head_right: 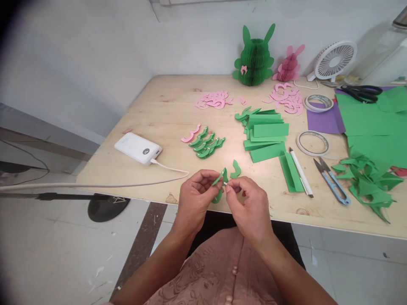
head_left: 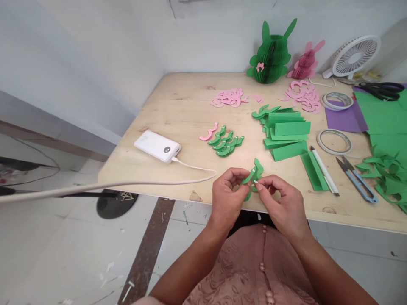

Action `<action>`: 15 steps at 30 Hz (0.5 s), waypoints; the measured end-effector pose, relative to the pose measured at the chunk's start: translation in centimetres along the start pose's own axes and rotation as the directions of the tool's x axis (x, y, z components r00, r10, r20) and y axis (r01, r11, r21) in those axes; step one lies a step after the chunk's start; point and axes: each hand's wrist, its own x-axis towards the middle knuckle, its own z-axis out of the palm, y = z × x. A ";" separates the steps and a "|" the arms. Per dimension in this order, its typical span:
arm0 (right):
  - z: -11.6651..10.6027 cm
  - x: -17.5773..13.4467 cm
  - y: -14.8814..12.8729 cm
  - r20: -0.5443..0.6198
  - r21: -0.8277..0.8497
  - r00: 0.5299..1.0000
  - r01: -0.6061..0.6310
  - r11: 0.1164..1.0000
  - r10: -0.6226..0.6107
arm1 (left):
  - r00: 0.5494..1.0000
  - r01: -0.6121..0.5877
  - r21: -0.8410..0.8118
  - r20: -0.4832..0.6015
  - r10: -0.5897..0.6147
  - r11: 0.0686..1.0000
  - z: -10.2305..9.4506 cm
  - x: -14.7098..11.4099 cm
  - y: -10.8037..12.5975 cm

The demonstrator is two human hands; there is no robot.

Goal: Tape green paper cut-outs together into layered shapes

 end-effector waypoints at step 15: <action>0.1 0.1 0.0 -0.006 -0.010 1.000 -0.014 1.000 0.014 | 1.000 0.010 0.016 0.017 -0.010 1.000 0.1 -0.2 0.1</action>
